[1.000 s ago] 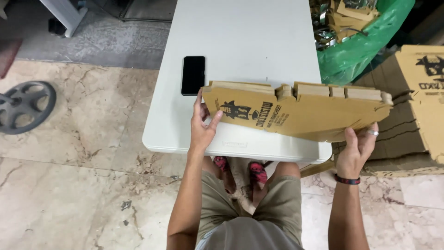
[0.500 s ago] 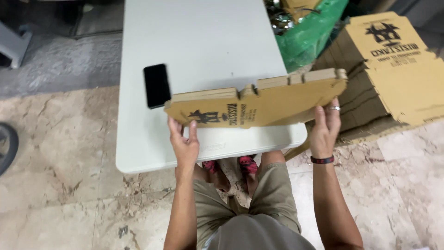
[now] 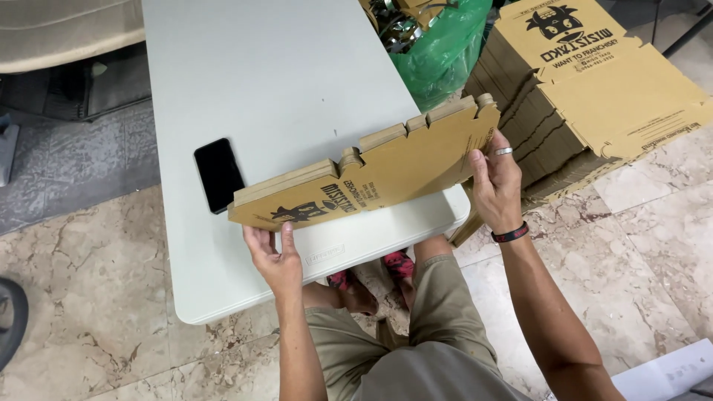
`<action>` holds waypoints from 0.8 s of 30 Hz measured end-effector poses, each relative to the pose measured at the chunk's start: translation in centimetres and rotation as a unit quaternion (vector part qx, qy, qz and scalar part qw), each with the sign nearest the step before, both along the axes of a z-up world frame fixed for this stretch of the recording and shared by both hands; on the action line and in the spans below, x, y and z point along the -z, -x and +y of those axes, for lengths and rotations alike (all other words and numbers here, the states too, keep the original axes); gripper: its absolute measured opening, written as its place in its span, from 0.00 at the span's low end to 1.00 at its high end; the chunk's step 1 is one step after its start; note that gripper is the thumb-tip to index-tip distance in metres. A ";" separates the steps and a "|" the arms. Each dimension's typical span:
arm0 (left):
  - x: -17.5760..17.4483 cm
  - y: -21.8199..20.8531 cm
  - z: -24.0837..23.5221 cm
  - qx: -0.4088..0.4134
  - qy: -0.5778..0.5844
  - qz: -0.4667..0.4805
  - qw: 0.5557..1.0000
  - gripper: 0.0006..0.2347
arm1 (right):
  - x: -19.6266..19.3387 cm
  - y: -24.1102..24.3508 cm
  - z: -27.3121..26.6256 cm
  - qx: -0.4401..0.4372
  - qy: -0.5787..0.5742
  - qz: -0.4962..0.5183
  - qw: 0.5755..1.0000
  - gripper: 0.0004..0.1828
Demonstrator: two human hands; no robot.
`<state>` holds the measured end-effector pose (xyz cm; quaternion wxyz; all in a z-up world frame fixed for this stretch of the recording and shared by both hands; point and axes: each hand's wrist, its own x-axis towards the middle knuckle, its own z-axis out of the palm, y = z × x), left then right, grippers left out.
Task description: Folding and stacking cardboard box templates on a work table.
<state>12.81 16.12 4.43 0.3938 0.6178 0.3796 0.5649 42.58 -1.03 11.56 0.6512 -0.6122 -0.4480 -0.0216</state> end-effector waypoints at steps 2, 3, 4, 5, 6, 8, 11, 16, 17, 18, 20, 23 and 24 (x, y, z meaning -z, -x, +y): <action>0.4 0.1 0.2 -0.001 -0.003 0.004 1.000 0.34 | 0.7 -0.5 -0.3 0.004 0.007 -0.014 1.000 0.25; 0.6 0.1 0.3 -0.003 -0.005 0.009 1.000 0.33 | 1.0 -0.7 -0.5 0.006 0.014 -0.028 0.999 0.26; 0.5 0.0 0.2 -0.003 -0.005 0.009 1.000 0.33 | 1.5 -0.9 -0.4 0.006 0.014 -0.028 1.000 0.26; 0.4 -0.2 0.1 -0.005 -0.016 0.002 1.000 0.32 | 1.9 -1.1 -0.4 0.006 0.014 -0.020 1.000 0.26; 0.2 -0.3 -0.1 -0.006 -0.025 -0.002 1.000 0.32 | 2.5 -1.2 -0.5 0.006 0.015 -0.011 1.000 0.26; -0.2 -0.2 -0.1 -0.003 -0.032 -0.001 0.999 0.33 | 2.2 -1.0 -0.4 0.003 0.013 0.004 1.000 0.26; -0.8 -0.2 -0.1 0.003 -0.051 0.002 0.999 0.33 | 3.8 -2.3 -0.5 -0.002 0.009 0.024 1.000 0.26; -1.4 0.0 -0.3 0.001 -0.089 0.027 0.996 0.32 | 4.3 -2.6 -0.3 -0.004 0.008 0.048 0.999 0.27; -1.2 0.0 -0.4 -0.003 -0.096 0.030 0.995 0.31 | 4.3 -2.7 -0.3 -0.004 0.008 0.042 0.999 0.27; -1.1 0.0 -0.5 -0.006 -0.103 0.034 0.994 0.31 | 4.4 -2.7 -0.3 -0.004 0.008 0.038 0.999 0.27; -1.9 -0.2 -1.0 -0.003 -0.104 0.045 0.994 0.31 | 3.1 -2.5 -0.3 -0.008 0.006 0.037 0.999 0.26; -2.2 0.1 -1.6 0.000 -0.107 0.064 0.992 0.31 | 2.3 -1.8 -0.3 -0.013 0.009 0.036 0.999 0.26; -2.3 -0.1 -1.4 0.002 -0.117 0.065 0.991 0.31 | 1.9 -1.9 -0.2 -0.012 0.008 0.029 0.999 0.26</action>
